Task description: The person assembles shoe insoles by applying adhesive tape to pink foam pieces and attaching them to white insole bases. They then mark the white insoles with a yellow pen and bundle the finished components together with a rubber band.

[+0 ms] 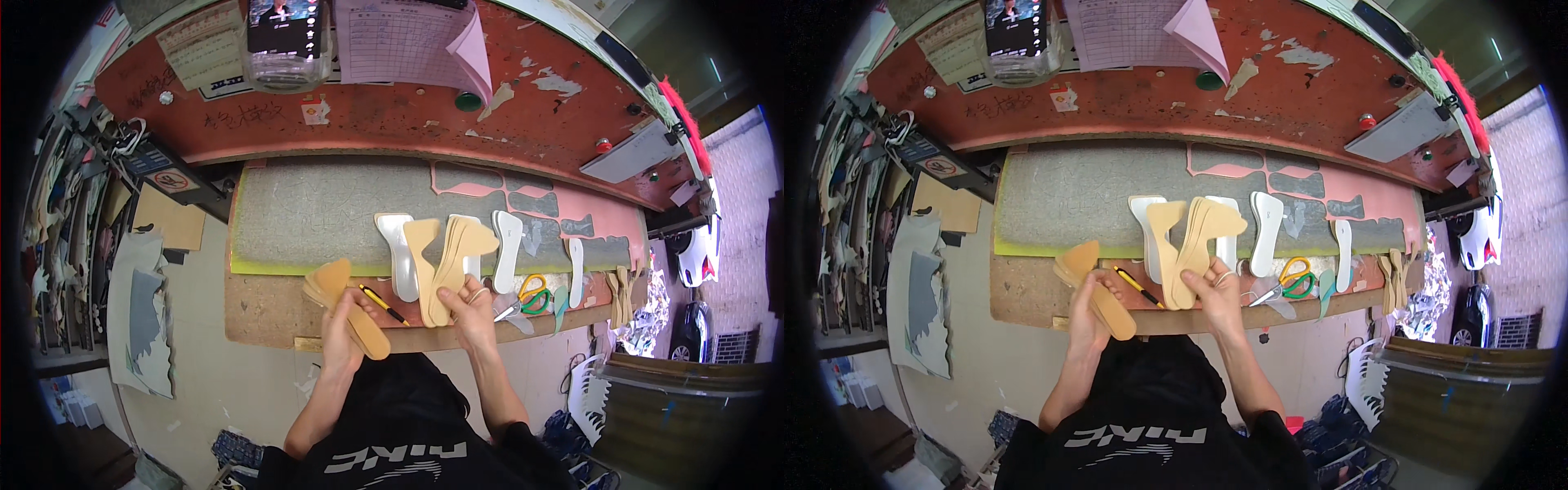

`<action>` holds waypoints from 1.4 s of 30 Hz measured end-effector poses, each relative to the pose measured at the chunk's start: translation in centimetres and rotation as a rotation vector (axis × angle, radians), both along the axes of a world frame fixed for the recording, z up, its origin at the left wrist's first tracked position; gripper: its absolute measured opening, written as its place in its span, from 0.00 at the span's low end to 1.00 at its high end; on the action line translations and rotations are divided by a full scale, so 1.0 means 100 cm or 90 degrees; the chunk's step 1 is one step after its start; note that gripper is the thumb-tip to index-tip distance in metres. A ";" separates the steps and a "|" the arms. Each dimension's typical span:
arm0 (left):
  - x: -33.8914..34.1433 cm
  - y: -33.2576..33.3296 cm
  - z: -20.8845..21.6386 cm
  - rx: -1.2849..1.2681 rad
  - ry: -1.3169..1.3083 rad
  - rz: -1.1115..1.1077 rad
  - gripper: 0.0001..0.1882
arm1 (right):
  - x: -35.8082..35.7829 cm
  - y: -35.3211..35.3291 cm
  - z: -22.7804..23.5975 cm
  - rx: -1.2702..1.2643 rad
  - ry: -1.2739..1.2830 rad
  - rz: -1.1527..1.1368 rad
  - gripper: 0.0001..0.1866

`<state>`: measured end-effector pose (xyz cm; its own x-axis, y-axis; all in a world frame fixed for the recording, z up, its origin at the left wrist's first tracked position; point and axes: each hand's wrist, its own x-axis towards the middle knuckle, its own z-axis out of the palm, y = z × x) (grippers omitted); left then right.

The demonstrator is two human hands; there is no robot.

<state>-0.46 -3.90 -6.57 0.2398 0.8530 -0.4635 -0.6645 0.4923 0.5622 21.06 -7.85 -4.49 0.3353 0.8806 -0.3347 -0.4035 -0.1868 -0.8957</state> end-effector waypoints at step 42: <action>-0.008 -0.053 -0.009 0.227 0.207 -0.462 0.07 | -0.111 -0.047 0.015 -0.007 0.033 -0.025 0.46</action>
